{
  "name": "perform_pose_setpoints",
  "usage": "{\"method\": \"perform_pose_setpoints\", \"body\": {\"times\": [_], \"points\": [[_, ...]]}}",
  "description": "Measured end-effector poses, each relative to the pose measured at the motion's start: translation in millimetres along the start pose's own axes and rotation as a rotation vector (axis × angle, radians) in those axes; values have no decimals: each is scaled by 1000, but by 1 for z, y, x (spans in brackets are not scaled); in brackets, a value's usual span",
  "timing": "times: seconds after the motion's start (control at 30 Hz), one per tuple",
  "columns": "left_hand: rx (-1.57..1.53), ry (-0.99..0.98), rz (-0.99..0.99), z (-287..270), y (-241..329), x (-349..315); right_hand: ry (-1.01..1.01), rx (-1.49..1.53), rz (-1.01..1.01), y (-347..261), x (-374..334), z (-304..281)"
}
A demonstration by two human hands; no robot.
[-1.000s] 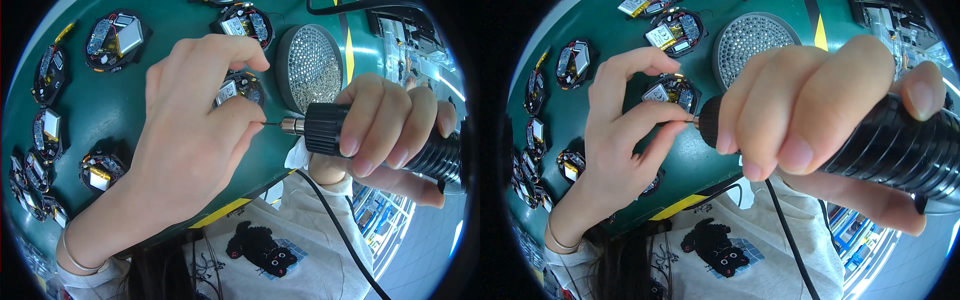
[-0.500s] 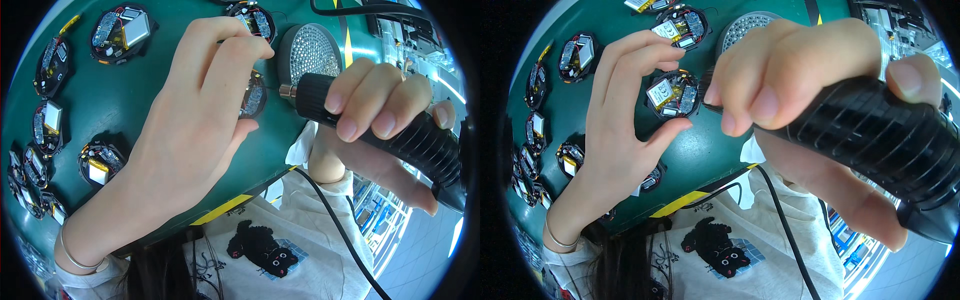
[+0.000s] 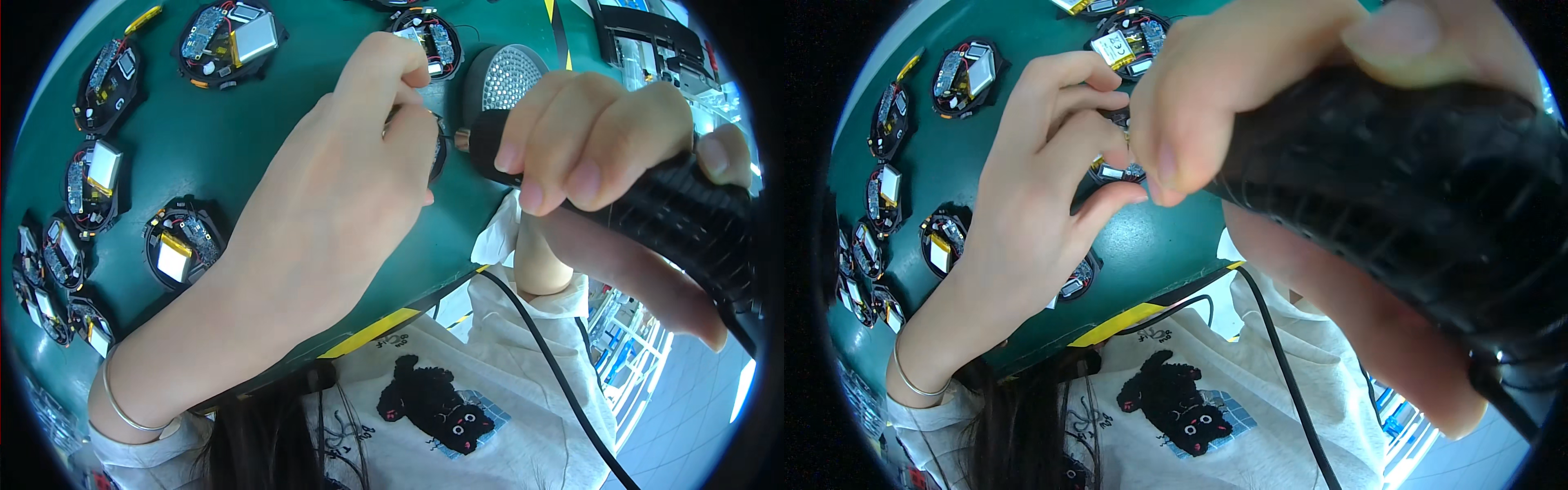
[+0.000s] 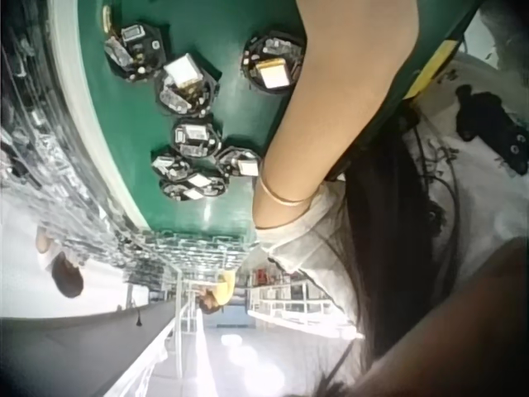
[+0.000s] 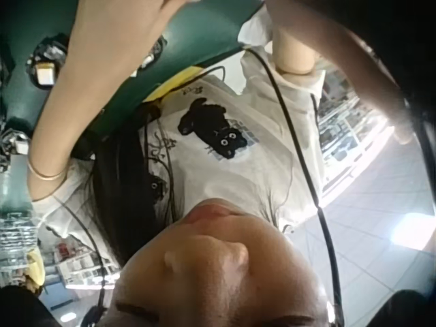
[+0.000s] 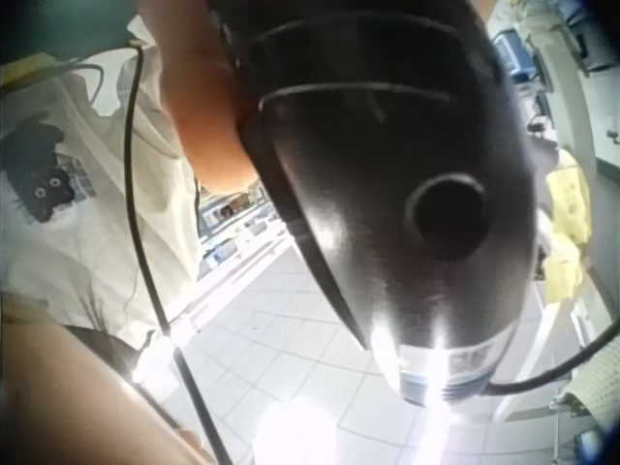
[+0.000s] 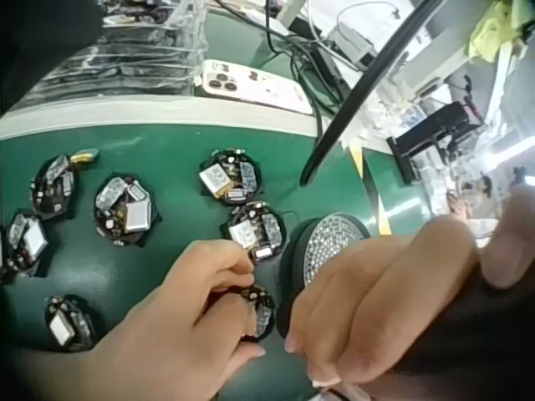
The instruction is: Assembling electronic components into a casing at a factory workstation.
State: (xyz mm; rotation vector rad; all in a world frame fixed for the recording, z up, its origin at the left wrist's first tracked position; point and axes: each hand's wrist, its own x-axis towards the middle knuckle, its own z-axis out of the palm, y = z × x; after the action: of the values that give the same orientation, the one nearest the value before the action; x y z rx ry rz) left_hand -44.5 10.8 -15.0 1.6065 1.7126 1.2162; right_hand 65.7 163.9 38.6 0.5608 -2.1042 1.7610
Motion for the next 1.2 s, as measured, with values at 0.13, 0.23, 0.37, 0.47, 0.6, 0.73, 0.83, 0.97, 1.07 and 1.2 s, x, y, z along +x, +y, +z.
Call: {"method": "perform_pose_setpoints", "body": {"times": [0.13, 0.23, 0.37, 0.47, 0.6, 0.73, 0.83, 0.97, 1.07, 1.2], "points": [[144, -41, 8, -7, 7, 1, 26, 12, -78, 8, -9, -11], [259, 141, 142, -12, -3, 15, 225, -68, -137, -12, -31, -35], [684, -2, 301, -57, 15, 19, 512, -143, -252, -19, -39, -51], [508, -183, 225, -86, 30, 8, 324, -261, -183, -20, -40, -65], [282, -530, 354, -93, 13, -12, 299, -218, -161, -22, -41, -57], [324, -495, 446, -73, -1, -38, 129, 51, -183, -15, -36, -68], [333, -400, 336, -54, 3, -42, 225, 40, -293, 3, -30, -49], [324, -388, 393, -30, 11, -15, 463, -98, -166, -17, -21, -36], [459, -352, 376, -24, 18, -5, 417, -131, -156, -10, -27, -46], [510, -237, 377, -20, 11, -1, 343, -187, -118, -16, -30, -49]]}}
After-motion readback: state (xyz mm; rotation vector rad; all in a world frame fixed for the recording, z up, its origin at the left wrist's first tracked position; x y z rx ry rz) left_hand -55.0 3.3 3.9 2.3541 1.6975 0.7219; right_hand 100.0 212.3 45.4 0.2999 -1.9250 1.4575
